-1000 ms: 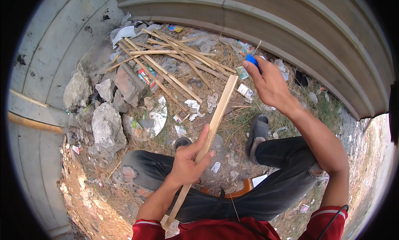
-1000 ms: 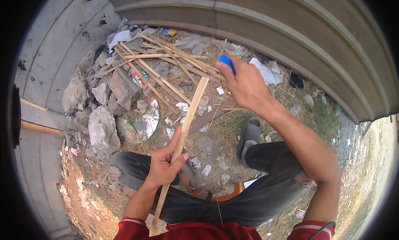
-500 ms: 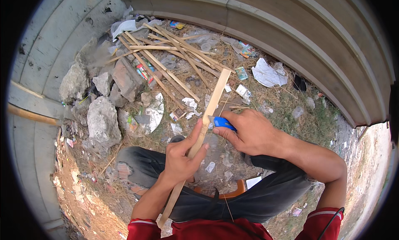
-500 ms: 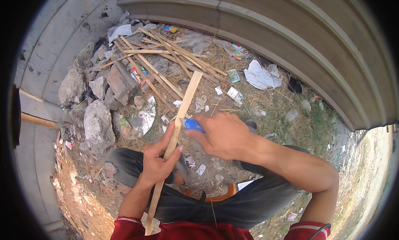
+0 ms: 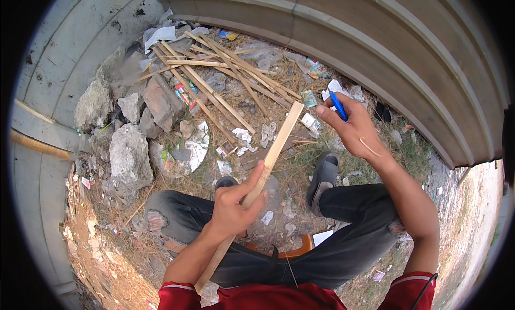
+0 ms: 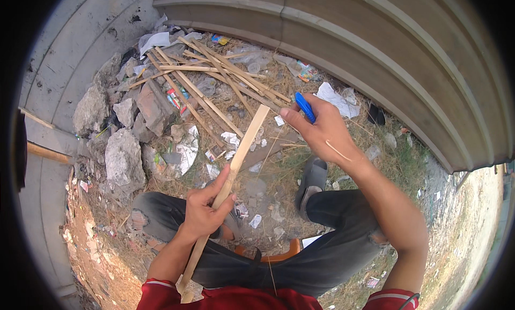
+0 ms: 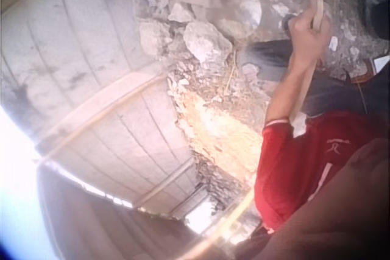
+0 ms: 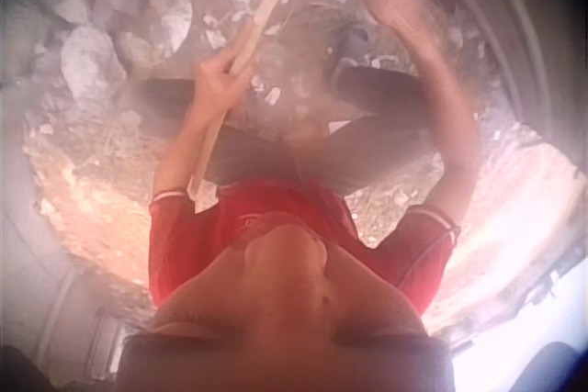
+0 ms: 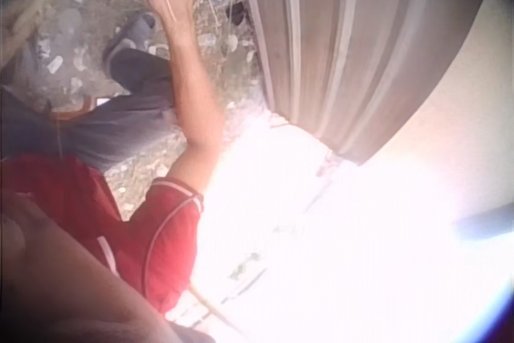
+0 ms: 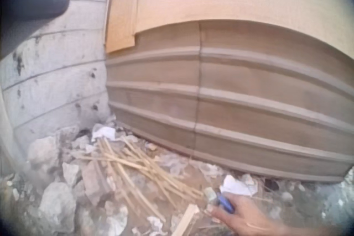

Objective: The person sits on the ground and uses a utility knife to shave thin strips from a long wooden stick. They repeatedly run the blade along the stick's length to remove material, creating a pile of wood shavings on the ground.

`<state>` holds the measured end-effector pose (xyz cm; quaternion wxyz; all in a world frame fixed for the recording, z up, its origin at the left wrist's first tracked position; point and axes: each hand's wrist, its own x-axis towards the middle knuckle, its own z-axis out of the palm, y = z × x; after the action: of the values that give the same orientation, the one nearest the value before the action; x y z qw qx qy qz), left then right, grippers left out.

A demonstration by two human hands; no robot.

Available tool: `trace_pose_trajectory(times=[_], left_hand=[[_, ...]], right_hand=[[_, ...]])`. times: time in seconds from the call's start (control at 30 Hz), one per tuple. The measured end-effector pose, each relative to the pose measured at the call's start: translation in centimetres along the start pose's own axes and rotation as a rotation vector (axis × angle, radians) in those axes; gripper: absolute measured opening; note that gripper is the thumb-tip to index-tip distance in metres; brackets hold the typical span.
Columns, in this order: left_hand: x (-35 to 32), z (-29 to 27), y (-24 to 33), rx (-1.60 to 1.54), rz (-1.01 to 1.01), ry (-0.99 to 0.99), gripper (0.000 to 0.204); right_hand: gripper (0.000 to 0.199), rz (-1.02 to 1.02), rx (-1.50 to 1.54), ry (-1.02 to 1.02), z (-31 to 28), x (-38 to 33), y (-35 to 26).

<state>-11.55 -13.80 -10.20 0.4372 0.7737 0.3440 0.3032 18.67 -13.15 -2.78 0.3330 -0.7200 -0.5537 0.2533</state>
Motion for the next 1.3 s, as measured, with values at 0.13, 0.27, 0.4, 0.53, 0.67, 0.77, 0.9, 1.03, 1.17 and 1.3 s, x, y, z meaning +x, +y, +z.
trace_pose_trajectory(times=[0.13, 0.27, 0.4, 0.53, 0.67, 0.77, 0.9, 1.03, 1.17, 1.3], left_hand=[[0.1, 0.2, 0.0, -0.017, 0.032, -0.002, 0.064], [0.0, 0.4, -0.4, -0.174, 0.009, -0.048, 0.067], [0.0, -0.1, 0.2, -0.558, -0.154, -0.129, 0.071], [-0.2, -1.3, 0.4, -0.788, -0.308, -0.249, 0.069], [-0.2, -1.3, 0.2, -0.833, -0.285, -0.27, 0.069], [0.2, -1.2, 0.3, -0.831, -0.275, -0.266, 0.069], [0.3, -1.3, 0.3, -0.849, -0.254, -0.27, 0.069], [0.4, -0.8, 0.6, -0.747, -0.228, -0.234, 0.07], [0.2, -0.7, 0.7, -0.672, -0.306, -0.263, 0.074], [0.5, -0.9, 1.4, -0.701, -0.306, -0.262, 0.079]], right_hand=[[0.044, 0.071, 0.185, -0.188, 2.7, -1.1, -2.4], [0.04, 0.04, 0.414, -0.197, 4.6, -1.1, -0.8], [0.036, -0.01, 0.507, -0.208, 5.6, -1.6, -1.2], [0.04, 0.042, 0.427, -0.282, 4.3, -2.2, -2.5], [0.049, -0.035, 0.294, -0.339, 4.1, -2.7, -2.6], [0.051, -0.131, 0.202, -0.35, 4.1, -3.1, -2.9], [0.048, -0.2, 0.373, -0.262, 5.0, -3.1, -1.8], [0.044, -0.151, 0.434, -0.238, 5.0, -2.5, -0.7], [0.036, -0.015, 0.457, -0.275, 4.6, -2.3, -2.1], [0.028, 0.014, 0.53, -0.286, 4.2, -1.4, -1.6]])
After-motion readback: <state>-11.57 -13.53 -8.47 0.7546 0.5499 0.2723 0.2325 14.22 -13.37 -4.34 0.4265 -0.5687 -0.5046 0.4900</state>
